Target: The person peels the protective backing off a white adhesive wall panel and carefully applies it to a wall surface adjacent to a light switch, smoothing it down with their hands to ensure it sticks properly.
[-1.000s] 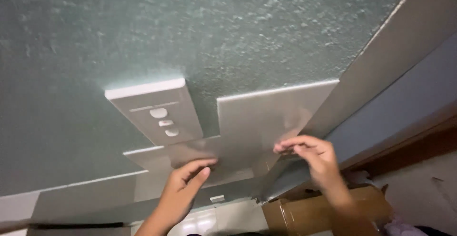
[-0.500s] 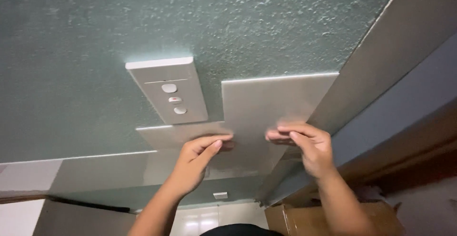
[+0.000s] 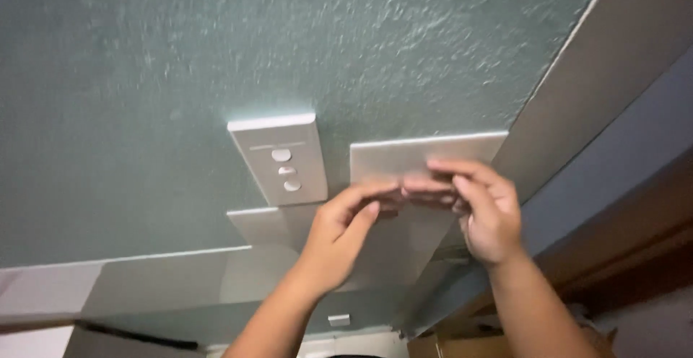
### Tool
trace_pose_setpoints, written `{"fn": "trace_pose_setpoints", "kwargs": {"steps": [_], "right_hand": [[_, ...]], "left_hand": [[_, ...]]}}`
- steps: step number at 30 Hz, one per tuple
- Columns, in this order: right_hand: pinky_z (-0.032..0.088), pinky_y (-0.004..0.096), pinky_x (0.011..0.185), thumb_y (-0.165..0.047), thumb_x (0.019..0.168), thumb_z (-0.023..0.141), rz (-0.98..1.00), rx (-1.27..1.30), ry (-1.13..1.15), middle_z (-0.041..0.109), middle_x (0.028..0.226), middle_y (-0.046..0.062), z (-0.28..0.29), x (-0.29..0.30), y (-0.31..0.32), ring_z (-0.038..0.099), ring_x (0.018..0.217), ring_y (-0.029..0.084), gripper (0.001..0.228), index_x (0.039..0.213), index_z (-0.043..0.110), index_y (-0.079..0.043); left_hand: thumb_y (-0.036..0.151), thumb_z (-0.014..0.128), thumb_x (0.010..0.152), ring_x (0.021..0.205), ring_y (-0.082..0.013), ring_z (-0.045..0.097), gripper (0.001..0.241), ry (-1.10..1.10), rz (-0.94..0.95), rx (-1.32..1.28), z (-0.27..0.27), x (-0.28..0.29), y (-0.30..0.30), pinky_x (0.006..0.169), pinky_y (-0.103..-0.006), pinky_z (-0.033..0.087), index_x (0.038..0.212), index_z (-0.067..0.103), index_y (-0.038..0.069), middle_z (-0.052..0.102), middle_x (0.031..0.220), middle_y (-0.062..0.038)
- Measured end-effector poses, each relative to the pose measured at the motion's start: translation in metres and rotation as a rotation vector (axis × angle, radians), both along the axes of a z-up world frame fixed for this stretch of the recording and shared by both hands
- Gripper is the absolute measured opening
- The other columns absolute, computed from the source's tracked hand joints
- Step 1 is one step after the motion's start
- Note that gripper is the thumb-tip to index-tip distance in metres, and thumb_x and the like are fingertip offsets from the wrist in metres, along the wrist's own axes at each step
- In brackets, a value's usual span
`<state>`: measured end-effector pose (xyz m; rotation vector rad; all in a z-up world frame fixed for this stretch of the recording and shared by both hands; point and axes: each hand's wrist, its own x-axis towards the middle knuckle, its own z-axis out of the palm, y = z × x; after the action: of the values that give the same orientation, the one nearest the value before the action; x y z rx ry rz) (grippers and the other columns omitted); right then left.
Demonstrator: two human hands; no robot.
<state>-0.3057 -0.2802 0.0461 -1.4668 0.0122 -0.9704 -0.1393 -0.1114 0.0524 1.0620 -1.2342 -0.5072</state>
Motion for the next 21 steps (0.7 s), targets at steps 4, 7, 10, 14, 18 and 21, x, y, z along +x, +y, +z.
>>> {"fn": "trace_pose_setpoints", "kwargs": {"steps": [4,7,10,14,18,21], "right_hand": [[0.072,0.057,0.096,-0.006,0.11,0.04,-0.024,0.035,0.055,0.08,0.111,0.035,-0.018,-0.019,-0.002,0.084,0.103,0.05,0.038,0.132,0.065,0.011],[0.071,0.053,0.099,-0.01,0.112,0.036,-0.022,-0.026,0.105,0.081,0.114,0.034,0.02,-0.026,0.012,0.084,0.107,0.047,0.041,0.138,0.061,0.009],[0.073,0.052,0.094,-0.011,0.112,0.038,0.013,-0.083,0.004,0.078,0.113,0.036,0.054,-0.021,0.024,0.082,0.109,0.045,0.038,0.133,0.061,0.012],[0.072,0.048,0.089,-0.013,0.109,0.048,-0.067,-0.005,0.022,0.08,0.105,0.036,0.044,-0.005,0.008,0.084,0.1,0.042,0.036,0.125,0.068,0.011],[0.072,0.052,0.095,-0.009,0.11,0.044,-0.035,-0.039,-0.027,0.081,0.105,0.036,0.02,-0.014,-0.005,0.084,0.101,0.046,0.037,0.131,0.066,0.011],[0.072,0.052,0.093,-0.008,0.109,0.043,-0.032,-0.017,0.009,0.082,0.104,0.036,-0.004,-0.023,-0.009,0.085,0.1,0.047,0.038,0.131,0.067,0.011]], "left_hand": [[0.015,0.058,0.107,0.119,-0.0242,0.078,0.033,0.159,0.014,0.119,-0.025,-0.003,0.009,0.108,-0.0397,0.064,0.136,0.071,0.007,0.074,0.139,-0.01],[0.024,0.062,0.101,0.121,-0.0163,0.077,0.043,0.053,0.06,0.285,-0.001,-0.018,0.017,0.108,-0.0338,0.059,0.143,0.062,0.015,0.084,0.123,-0.011],[0.025,0.062,0.103,0.116,-0.0186,0.079,0.045,-0.011,0.014,0.184,0.034,-0.035,0.012,0.107,-0.0351,0.059,0.146,0.057,0.015,0.083,0.122,-0.011],[0.011,0.062,0.103,0.111,-0.0184,0.076,0.031,0.102,0.078,0.047,0.029,-0.04,-0.01,0.103,-0.0332,0.061,0.134,0.062,0.007,0.077,0.12,-0.01],[0.022,0.066,0.1,0.107,-0.0184,0.083,0.045,-0.016,0.183,0.157,0.012,-0.041,-0.005,0.084,-0.0299,0.059,0.144,0.058,0.022,0.084,0.121,-0.007],[0.027,0.07,0.094,0.106,-0.0141,0.086,0.054,-0.054,0.266,0.411,-0.001,-0.044,0.007,0.06,-0.0256,0.05,0.146,0.055,0.034,0.088,0.118,-0.001]]}}
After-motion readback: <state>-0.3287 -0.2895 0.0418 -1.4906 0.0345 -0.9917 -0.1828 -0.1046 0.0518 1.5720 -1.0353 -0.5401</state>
